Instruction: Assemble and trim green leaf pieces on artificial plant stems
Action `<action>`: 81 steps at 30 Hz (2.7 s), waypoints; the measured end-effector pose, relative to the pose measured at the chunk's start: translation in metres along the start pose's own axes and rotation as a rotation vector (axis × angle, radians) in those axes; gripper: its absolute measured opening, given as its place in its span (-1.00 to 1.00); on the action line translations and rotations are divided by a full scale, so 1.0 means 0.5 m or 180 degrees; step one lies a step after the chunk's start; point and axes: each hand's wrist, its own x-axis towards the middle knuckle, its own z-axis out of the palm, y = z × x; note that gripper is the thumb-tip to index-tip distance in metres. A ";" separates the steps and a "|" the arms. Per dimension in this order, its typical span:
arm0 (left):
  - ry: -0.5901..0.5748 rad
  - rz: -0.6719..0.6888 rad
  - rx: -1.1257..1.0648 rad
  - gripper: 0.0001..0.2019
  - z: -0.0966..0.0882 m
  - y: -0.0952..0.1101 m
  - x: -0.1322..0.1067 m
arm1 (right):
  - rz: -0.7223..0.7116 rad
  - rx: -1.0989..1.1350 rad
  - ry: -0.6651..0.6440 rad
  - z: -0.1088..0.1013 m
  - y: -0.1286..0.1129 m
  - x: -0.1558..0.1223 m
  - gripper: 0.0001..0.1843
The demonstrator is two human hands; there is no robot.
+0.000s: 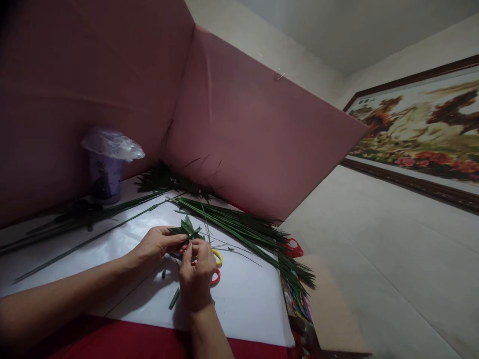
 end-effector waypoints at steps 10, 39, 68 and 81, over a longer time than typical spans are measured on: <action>0.0209 0.0084 0.0264 -0.82 0.004 0.008 -0.006 | -0.0240 -0.0127 0.0018 0.002 0.006 -0.002 -0.89; 0.0037 -0.0498 -0.0475 -0.91 0.006 0.019 -0.004 | -0.0313 0.0087 0.0304 -0.005 0.000 -0.002 -0.89; 0.0802 -0.1013 -0.1072 -0.85 -0.013 0.033 0.009 | -0.2054 -0.0891 -0.1129 0.010 -0.020 -0.008 -0.68; 0.0823 -0.0873 -0.1041 -0.86 -0.003 0.045 0.005 | -0.2437 -0.0824 -0.1319 0.016 -0.065 -0.013 -0.83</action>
